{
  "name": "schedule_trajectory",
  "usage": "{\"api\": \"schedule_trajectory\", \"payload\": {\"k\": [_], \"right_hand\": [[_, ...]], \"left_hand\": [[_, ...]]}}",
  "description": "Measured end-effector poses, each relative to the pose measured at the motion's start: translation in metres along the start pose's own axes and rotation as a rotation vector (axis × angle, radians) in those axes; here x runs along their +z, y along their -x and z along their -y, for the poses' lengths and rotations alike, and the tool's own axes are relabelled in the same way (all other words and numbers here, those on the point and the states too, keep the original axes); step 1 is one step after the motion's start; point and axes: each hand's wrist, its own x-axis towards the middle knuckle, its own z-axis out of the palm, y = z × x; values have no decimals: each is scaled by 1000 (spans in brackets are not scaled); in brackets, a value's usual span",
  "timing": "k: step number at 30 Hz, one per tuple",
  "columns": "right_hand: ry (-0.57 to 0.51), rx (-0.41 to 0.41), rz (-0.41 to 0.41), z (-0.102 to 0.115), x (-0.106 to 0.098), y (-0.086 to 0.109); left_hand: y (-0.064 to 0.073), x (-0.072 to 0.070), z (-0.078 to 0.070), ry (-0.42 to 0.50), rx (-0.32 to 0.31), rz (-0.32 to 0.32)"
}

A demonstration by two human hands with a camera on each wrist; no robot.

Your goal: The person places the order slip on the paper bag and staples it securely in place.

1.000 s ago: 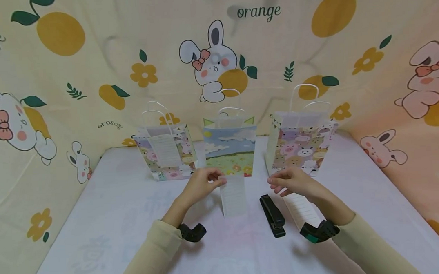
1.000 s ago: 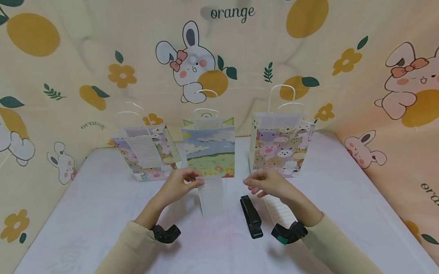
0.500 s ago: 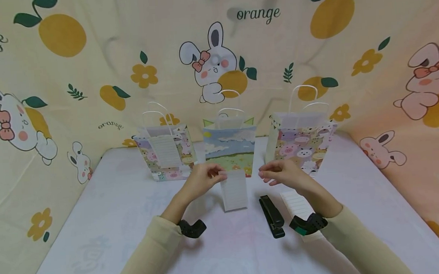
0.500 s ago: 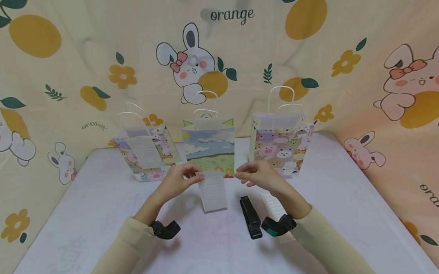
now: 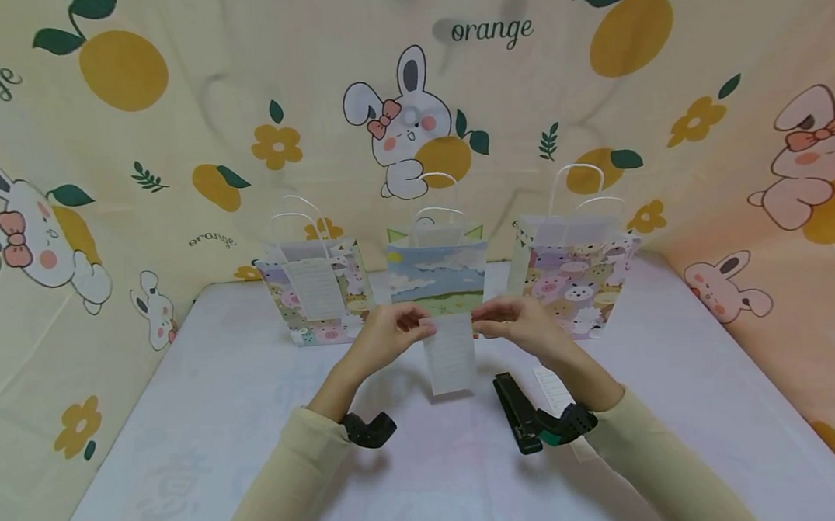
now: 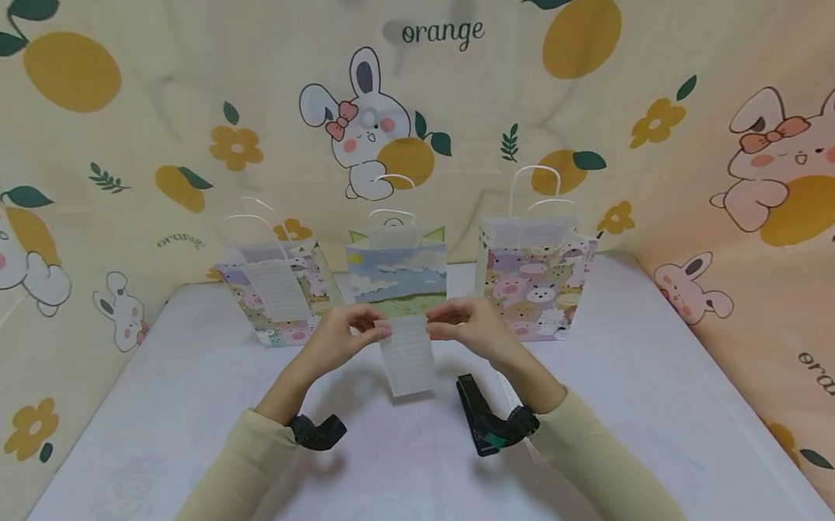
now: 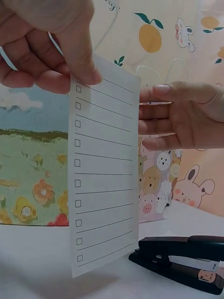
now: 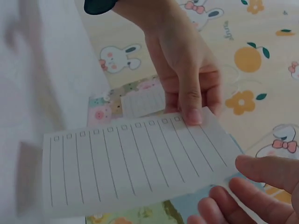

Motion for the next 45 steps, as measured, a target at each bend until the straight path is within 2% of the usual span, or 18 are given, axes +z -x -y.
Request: {"api": "schedule_trajectory", "payload": {"k": [15, 26, 33, 45], "right_hand": [[-110, -21, -59, 3, 10, -11], [-78, -13, -104, 3, 10, -18], [-73, -3, -128, 8, 9, -23], [-11, -53, -281, 18, 5, -33]], "left_hand": [[-3, -1, -2, -11, 20, -19], [-5, -5, 1, 3, 69, -72], [-10, -9, 1, -6, 68, -103], [-21, -10, -1, -40, 99, -175]]}}
